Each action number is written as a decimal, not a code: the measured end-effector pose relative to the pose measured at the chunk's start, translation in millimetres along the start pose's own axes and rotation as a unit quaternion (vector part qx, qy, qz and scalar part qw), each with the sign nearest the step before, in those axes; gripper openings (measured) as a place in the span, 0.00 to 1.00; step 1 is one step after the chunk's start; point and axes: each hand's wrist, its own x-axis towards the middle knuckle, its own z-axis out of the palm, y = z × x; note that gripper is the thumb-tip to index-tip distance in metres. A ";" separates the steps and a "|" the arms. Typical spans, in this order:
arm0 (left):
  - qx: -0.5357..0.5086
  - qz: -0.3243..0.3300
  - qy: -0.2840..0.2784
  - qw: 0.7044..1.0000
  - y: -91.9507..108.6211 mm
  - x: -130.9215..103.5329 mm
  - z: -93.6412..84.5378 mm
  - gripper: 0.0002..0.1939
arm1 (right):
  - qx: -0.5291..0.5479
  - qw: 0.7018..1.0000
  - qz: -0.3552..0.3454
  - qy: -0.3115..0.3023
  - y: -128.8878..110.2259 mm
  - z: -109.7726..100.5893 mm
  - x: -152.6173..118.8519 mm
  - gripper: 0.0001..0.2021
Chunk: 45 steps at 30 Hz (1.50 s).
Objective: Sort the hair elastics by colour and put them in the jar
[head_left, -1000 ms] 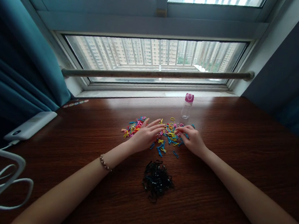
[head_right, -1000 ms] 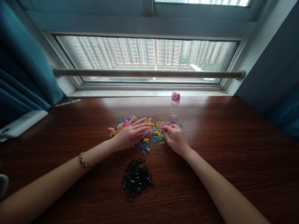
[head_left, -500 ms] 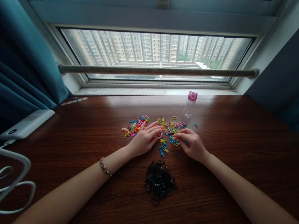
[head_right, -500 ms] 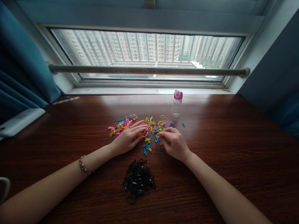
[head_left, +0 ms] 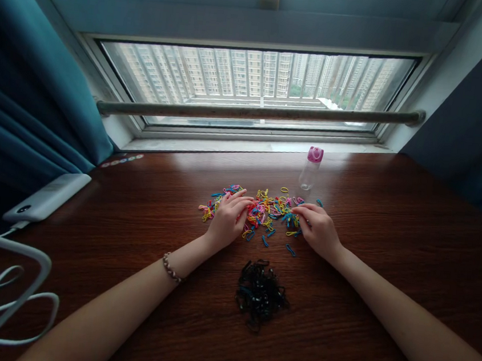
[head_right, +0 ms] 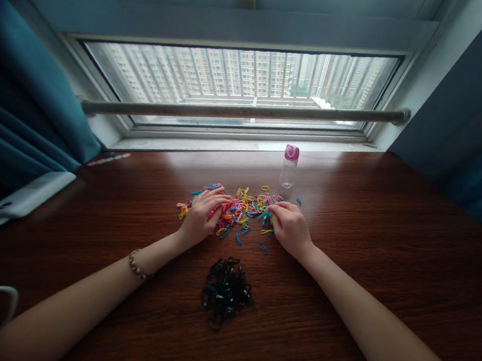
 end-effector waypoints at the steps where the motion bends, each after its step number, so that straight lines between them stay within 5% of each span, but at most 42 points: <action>1: -0.001 -0.002 -0.002 1.000 -0.2 0.2 0.2 0.13 | 0.000 1.000 0.015 0.009 3.8 0.0 1.0 0.13; 8: 0.018 0.075 -0.084 0.994 8.6 1.0 -2.8 0.18 | -0.078 0.993 0.012 -0.082 -11.7 12.0 -7.7 0.18; 13: 0.024 0.161 -0.173 0.971 13.6 3.1 -5.5 0.22 | -0.075 0.981 -0.084 -0.159 -48.4 13.3 -17.9 0.22; 17: 0.024 0.148 -0.188 0.971 12.1 2.9 -3.4 0.23 | -0.058 0.966 -0.160 -0.195 -53.5 5.4 -13.6 0.21; 21: 0.034 0.103 -0.163 0.981 11.0 1.6 -1.9 0.20 | -0.042 0.965 -0.182 -0.187 -32.1 -5.0 -3.6 0.17; 27: 0.051 0.085 -0.140 0.985 10.5 1.2 -1.4 0.17 | 0.070 0.996 0.000 -0.049 10.9 -16.5 4.6 0.16; 32: 0.062 0.104 -0.118 0.986 8.8 0.9 -1.4 0.15 | 0.227 0.952 0.191 0.080 26.2 -12.1 6.9 0.21; 40: 0.024 0.230 -0.178 0.957 15.4 3.3 -8.8 0.17 | 0.327 0.910 0.237 0.097 22.7 -11.5 9.6 0.24; 45: 0.048 0.203 -0.160 0.965 17.9 2.6 -9.4 0.15 | 0.357 0.880 0.278 0.143 26.4 -10.7 10.9 0.24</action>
